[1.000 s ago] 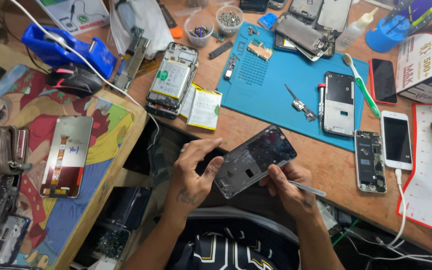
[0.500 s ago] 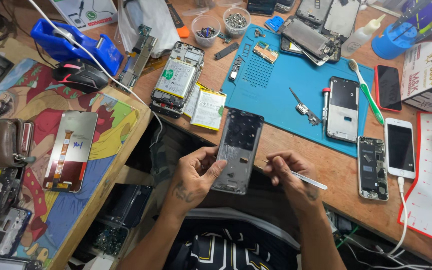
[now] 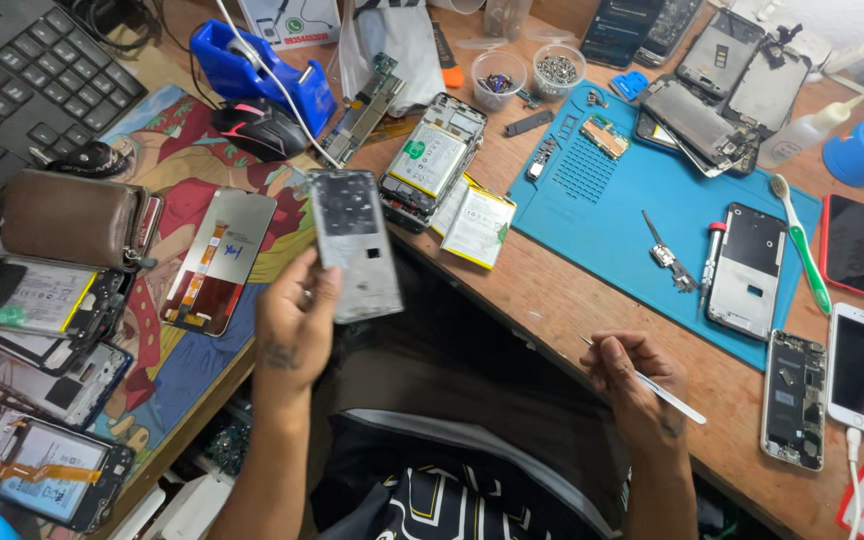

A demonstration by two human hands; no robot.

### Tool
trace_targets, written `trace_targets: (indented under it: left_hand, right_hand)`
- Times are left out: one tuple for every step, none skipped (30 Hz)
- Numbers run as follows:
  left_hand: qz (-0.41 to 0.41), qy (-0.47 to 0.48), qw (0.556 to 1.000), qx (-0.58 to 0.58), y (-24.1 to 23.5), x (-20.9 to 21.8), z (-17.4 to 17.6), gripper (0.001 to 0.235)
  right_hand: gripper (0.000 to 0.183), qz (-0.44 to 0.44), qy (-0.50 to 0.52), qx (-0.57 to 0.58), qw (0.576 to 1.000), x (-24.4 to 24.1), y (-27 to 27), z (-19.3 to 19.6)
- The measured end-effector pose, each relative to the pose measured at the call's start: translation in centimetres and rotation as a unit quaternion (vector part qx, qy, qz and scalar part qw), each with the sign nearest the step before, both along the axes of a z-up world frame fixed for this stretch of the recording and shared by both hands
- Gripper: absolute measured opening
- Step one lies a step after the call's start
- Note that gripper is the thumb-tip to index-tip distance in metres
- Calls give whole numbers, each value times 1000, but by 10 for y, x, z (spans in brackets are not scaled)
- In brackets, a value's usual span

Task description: The person scrapes adhesive residue from the back of a smartphone chassis using a metal spudger. They rotate the chassis to access different areas and continue scraping until the surface is clear.

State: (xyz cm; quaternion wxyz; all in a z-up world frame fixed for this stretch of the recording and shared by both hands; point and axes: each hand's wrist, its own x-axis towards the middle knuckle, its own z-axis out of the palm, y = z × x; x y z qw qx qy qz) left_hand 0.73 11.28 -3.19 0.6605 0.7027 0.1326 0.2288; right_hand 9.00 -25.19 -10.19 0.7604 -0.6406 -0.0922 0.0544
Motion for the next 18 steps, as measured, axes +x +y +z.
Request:
trace_targets:
  left_hand:
    - [13, 4, 1000, 9, 9, -3, 1, 39]
    - [37, 33, 997, 57, 20, -4, 3, 42]
    - [61, 62, 991, 103, 29, -4, 5, 45]
    - [84, 92, 981, 150, 35, -2, 6, 48]
    - [99, 93, 978, 159, 40, -1, 8, 50]
    - [115, 93, 974, 169, 45, 0, 10, 51]
    - [131, 94, 971, 179, 48, 1, 12, 53]
    - [146, 104, 965, 193, 50, 1, 14, 54]
    - [161, 116, 958, 207, 51, 0, 15, 55]
    - [176, 127, 951, 220, 51, 1, 16, 56]
    - [184, 109, 936, 279, 48, 0, 16, 58]
    - [190, 90, 918, 336, 44, -1, 14, 60]
    - [194, 72, 896, 392, 41, -2, 13, 62]
    - [186, 71, 896, 396, 38, -2, 12, 67]
    - [178, 68, 897, 400, 35, -1, 10, 71]
    - [170, 65, 897, 403, 32, -1, 9, 75]
    - [172, 82, 893, 408, 31, -1, 8, 75]
    - [174, 98, 889, 412, 30, -1, 7, 76]
  right_hand:
    - [20, 0, 3, 4, 1000, 0, 0, -1]
    - [20, 1, 7, 8, 1000, -1, -1, -2]
    - [20, 0, 11, 11, 1000, -3, -2, -2]
    - [20, -2, 6, 2, 1000, -3, -3, -2]
    - [20, -5, 1, -6, 1000, -3, -3, -2]
    - [20, -7, -5, -15, 1000, -3, -3, -2]
    - [19, -7, -6, -14, 1000, -3, -3, -1]
    - [19, -7, -8, -13, 1000, -3, -3, -1]
    - [19, -8, -9, -12, 1000, -3, -3, -1]
    - [19, -8, -7, -10, 1000, -3, -3, -1]
    - [19, -8, -4, -8, 1000, -3, -3, -2]
    - [19, -9, -1, -5, 1000, -3, -3, -3]
    - [18, -7, 2, 0, 1000, -3, -4, -4]
    - [18, -5, 4, 6, 1000, -4, -4, -5]
    - [17, -4, 5, 12, 1000, -4, -5, -6]
    - [17, -2, 7, 17, 1000, -5, -5, -6]
    - [17, 0, 9, 21, 1000, -5, -5, -6]
    - [17, 1, 10, 26, 1000, -6, -5, -6]
